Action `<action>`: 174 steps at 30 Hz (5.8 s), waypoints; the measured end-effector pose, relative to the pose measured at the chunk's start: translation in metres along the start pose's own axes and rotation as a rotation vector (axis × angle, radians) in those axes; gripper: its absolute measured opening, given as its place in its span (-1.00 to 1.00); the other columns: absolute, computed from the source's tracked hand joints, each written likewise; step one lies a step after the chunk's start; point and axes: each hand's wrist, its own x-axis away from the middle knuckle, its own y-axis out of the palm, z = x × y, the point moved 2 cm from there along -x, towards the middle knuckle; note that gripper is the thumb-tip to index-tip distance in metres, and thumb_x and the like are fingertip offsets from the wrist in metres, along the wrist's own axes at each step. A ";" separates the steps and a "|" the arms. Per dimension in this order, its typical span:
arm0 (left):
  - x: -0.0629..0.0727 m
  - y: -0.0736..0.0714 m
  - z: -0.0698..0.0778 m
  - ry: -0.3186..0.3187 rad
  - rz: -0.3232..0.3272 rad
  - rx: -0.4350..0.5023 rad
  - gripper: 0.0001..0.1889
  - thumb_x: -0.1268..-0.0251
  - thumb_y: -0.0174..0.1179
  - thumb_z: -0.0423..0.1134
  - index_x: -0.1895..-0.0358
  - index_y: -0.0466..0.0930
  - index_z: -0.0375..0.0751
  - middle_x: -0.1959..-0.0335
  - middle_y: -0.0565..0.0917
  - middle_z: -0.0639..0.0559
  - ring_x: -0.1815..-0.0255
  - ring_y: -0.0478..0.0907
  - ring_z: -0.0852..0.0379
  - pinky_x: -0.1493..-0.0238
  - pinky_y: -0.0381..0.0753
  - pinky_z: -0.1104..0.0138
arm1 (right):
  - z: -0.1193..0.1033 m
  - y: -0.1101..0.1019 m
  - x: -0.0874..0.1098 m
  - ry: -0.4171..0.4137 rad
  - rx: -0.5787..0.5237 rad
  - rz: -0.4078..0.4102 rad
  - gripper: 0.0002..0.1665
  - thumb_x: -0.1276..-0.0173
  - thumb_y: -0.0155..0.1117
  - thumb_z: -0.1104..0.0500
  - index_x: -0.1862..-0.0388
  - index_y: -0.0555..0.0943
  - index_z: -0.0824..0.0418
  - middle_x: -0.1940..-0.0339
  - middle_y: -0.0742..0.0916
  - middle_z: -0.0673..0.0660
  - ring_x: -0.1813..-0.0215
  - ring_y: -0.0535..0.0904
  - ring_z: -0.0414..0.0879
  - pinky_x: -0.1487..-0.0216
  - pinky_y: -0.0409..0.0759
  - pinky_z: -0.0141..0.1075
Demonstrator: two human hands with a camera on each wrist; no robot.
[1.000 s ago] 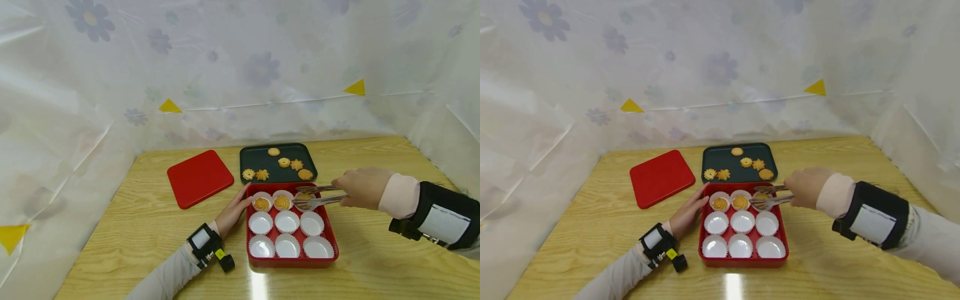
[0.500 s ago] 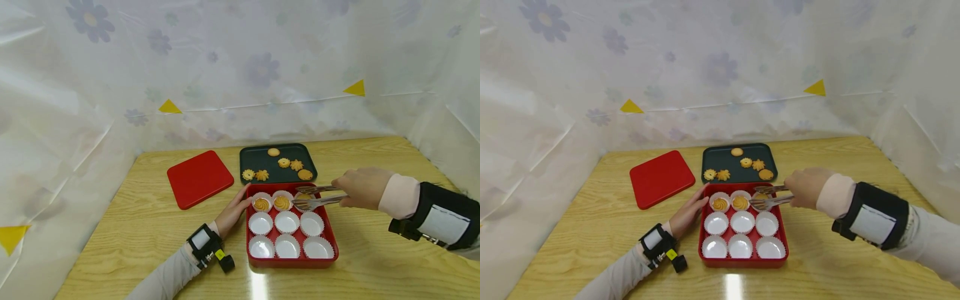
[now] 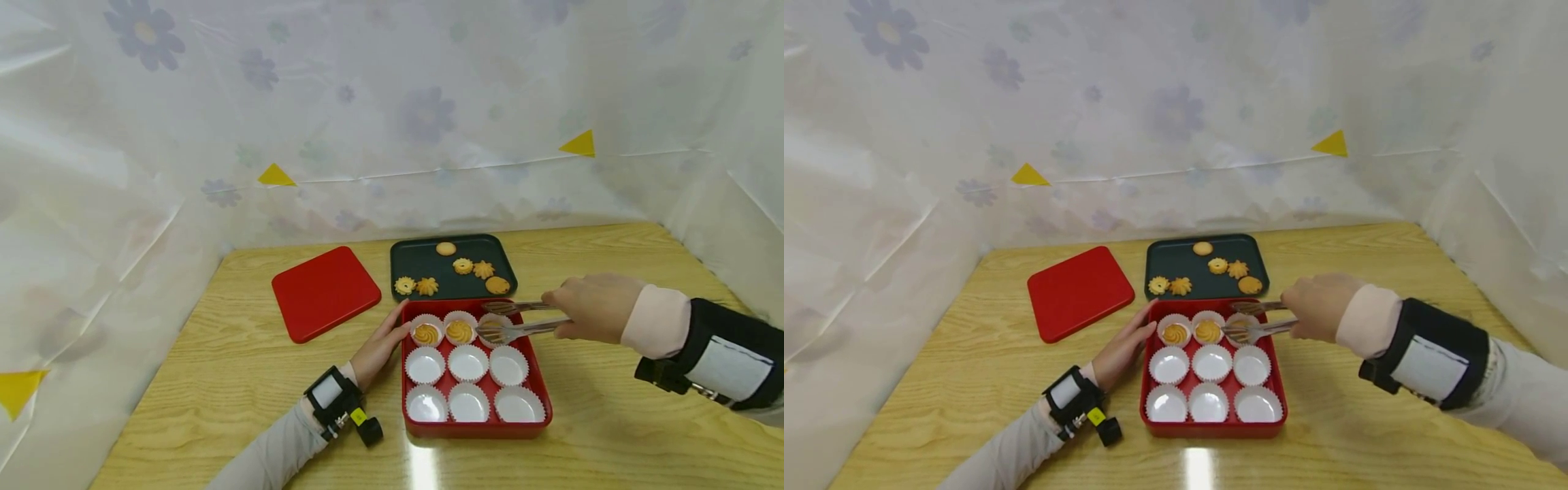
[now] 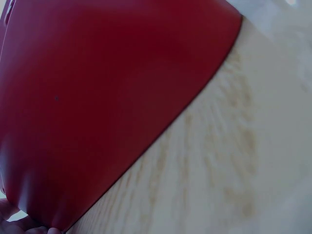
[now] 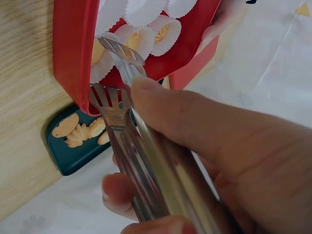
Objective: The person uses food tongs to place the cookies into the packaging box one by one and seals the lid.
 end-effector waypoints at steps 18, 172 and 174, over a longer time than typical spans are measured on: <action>0.000 0.000 0.000 0.018 0.004 -0.013 -0.37 -0.53 -0.13 -0.08 -0.57 -0.10 0.04 -0.59 -0.07 -0.08 -0.58 -0.20 -0.15 -0.48 -0.16 -0.20 | 0.026 -0.027 0.003 -0.126 -0.159 0.053 -0.35 -0.18 0.41 -0.11 -0.06 0.59 0.35 0.20 0.72 -0.03 0.28 0.59 -0.20 0.20 0.65 -0.13; 0.000 0.002 -0.001 0.024 0.002 -0.001 -0.36 -0.52 -0.12 -0.05 -0.57 -0.08 0.07 -0.59 -0.07 -0.03 -0.58 -0.21 -0.12 -0.49 -0.18 -0.19 | 0.038 0.033 -0.013 -0.049 -0.473 0.383 -0.41 -0.32 0.32 0.03 -0.19 0.53 0.40 0.27 0.72 0.00 0.37 0.50 -0.21 0.37 0.51 -0.35; 0.000 0.002 -0.001 0.023 0.004 -0.002 -0.37 -0.52 -0.12 -0.05 -0.57 -0.08 0.07 -0.59 -0.07 -0.03 -0.58 -0.21 -0.12 -0.48 -0.18 -0.19 | 0.034 0.033 -0.009 -0.065 -0.478 0.390 -0.40 -0.32 0.32 0.04 -0.20 0.52 0.40 0.29 0.70 -0.02 0.38 0.49 -0.23 0.40 0.48 -0.38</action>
